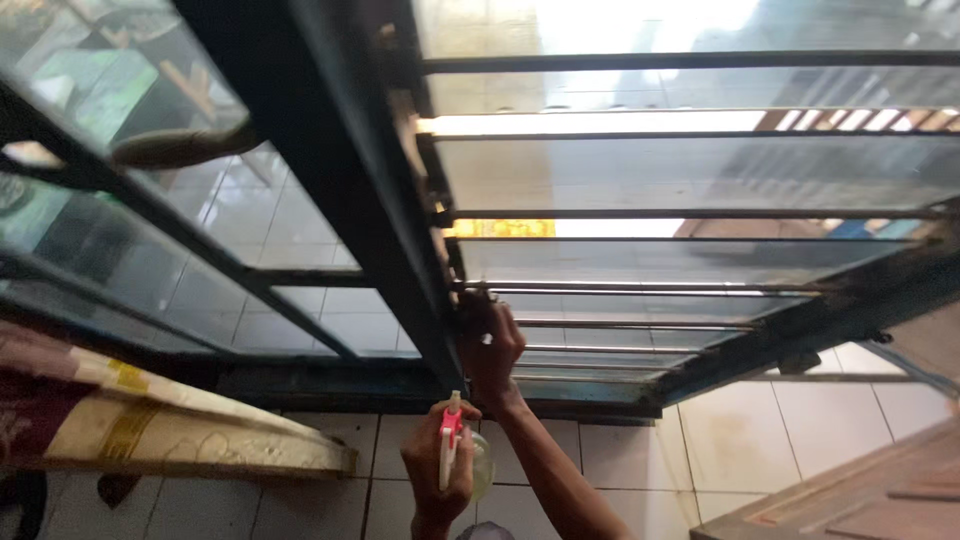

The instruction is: The person cleans the glass panes of a louvered window using a cloth and a spray bottle, wiping each pane individually.

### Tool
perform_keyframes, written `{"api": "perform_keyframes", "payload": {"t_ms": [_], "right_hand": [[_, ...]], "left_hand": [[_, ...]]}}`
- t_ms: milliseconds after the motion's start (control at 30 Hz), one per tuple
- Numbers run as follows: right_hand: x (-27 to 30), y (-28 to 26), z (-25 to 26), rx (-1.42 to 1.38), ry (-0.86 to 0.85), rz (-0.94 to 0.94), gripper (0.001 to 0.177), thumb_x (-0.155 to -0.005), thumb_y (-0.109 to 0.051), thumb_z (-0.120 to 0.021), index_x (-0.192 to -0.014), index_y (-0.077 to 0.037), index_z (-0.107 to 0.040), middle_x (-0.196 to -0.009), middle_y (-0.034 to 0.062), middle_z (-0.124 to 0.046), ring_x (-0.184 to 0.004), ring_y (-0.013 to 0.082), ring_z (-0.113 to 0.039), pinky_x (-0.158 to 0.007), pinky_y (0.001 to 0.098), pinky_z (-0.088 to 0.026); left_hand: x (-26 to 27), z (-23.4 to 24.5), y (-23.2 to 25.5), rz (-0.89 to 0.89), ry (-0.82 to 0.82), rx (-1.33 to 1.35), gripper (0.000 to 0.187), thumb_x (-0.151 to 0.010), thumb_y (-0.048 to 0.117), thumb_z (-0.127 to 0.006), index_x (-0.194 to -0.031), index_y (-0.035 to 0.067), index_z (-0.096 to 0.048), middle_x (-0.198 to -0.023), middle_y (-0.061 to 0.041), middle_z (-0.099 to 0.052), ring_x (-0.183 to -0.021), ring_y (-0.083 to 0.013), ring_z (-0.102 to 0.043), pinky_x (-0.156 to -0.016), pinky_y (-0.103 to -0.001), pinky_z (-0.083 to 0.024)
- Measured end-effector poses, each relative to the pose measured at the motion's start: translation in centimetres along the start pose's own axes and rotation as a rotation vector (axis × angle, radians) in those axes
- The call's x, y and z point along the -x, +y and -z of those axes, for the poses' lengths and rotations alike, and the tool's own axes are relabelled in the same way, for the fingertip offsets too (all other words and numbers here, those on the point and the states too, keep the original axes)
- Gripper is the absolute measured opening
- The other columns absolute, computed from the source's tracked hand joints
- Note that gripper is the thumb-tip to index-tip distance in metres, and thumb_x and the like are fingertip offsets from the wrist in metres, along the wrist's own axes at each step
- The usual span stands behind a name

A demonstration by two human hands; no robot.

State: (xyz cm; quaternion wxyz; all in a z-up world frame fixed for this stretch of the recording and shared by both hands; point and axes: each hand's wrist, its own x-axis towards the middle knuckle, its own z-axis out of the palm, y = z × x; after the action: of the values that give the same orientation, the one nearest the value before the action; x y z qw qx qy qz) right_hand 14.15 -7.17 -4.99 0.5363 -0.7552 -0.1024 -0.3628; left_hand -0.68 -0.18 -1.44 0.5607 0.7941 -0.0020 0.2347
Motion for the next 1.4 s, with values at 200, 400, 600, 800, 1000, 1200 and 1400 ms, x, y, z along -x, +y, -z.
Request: {"api": "perform_keyframes", "payload": {"t_ms": [200,400,600,800,1000,1200,1400], "right_hand": [[-2.0,2.7,4.7,0.060,-0.030,0.112,0.013,-0.087,-0.003,-0.074,-0.100,-0.006,-0.070,-0.089,0.0069,-0.073,-0.076,0.0180,-0.073,-0.065,0.0322,-0.059],[-5.9,10.0,18.3,0.358,0.204,0.142,0.008,-0.096,-0.008,-0.074,-0.103,-0.007,-0.073,-0.095,0.0082,-0.077,-0.084,0.0181,-0.076,-0.078,0.0324,-0.062],[-11.0,14.6,31.9,0.619,0.501,0.054,0.029,-0.085,0.002,-0.063,-0.113,0.005,-0.071,-0.105,0.0229,-0.074,-0.096,0.0377,-0.073,-0.091,0.0444,-0.057],[-10.5,16.5,32.2,0.673,0.671,-0.004,0.032,-0.082,-0.002,-0.068,-0.112,0.007,-0.071,-0.102,0.0257,-0.073,-0.094,0.0414,-0.071,-0.088,0.0461,-0.057],[-6.6,13.6,22.2,0.301,0.568,-0.077,0.027,-0.098,-0.015,-0.065,-0.116,0.005,-0.069,-0.106,0.0223,-0.072,-0.094,0.0376,-0.073,-0.086,0.0420,-0.060],[-1.4,8.5,8.0,0.250,0.256,0.043,0.013,-0.084,-0.007,-0.074,-0.095,-0.003,-0.069,-0.089,0.0120,-0.071,-0.079,0.0286,-0.069,-0.070,0.0385,-0.055],[1.9,3.3,-0.3,-0.002,0.020,0.052,0.015,-0.083,0.003,-0.075,-0.095,-0.004,-0.070,-0.092,0.0091,-0.070,-0.078,0.0231,-0.071,-0.067,0.0346,-0.057]], "left_hand": [[-0.6,0.2,0.2,0.080,0.023,-0.016,0.023,-0.083,0.003,-0.055,-0.099,0.003,-0.072,-0.085,-0.009,-0.075,-0.065,-0.0193,-0.073,-0.059,-0.033,-0.056],[-1.9,-4.0,2.4,-0.046,-0.027,0.142,0.023,-0.083,0.000,-0.055,-0.099,0.003,-0.071,-0.088,-0.009,-0.076,-0.073,-0.0171,-0.076,-0.065,-0.031,-0.058],[-2.5,-9.3,3.6,-0.038,-0.126,0.133,0.025,-0.081,-0.002,-0.057,-0.100,0.002,-0.072,-0.087,-0.009,-0.078,-0.068,-0.0172,-0.077,-0.064,-0.030,-0.060],[-1.9,-12.4,4.7,-0.122,-0.153,0.190,0.025,-0.081,-0.003,-0.057,-0.102,0.001,-0.070,-0.089,-0.011,-0.078,-0.079,-0.0190,-0.080,-0.071,-0.031,-0.062],[-2.1,-10.4,4.3,-0.133,-0.152,0.142,0.021,-0.082,-0.003,-0.056,-0.097,0.002,-0.070,-0.090,-0.010,-0.078,-0.078,-0.0194,-0.081,-0.069,-0.031,-0.063],[-2.3,-6.2,2.9,-0.070,-0.081,0.127,0.023,-0.081,-0.002,-0.056,-0.099,0.001,-0.070,-0.089,-0.011,-0.077,-0.073,-0.0209,-0.078,-0.065,-0.032,-0.062],[-0.2,-1.5,0.9,-0.086,-0.012,-0.003,0.022,-0.081,0.000,-0.056,-0.097,0.003,-0.071,-0.091,-0.011,-0.075,-0.069,-0.0192,-0.074,-0.061,-0.033,-0.058]]}}
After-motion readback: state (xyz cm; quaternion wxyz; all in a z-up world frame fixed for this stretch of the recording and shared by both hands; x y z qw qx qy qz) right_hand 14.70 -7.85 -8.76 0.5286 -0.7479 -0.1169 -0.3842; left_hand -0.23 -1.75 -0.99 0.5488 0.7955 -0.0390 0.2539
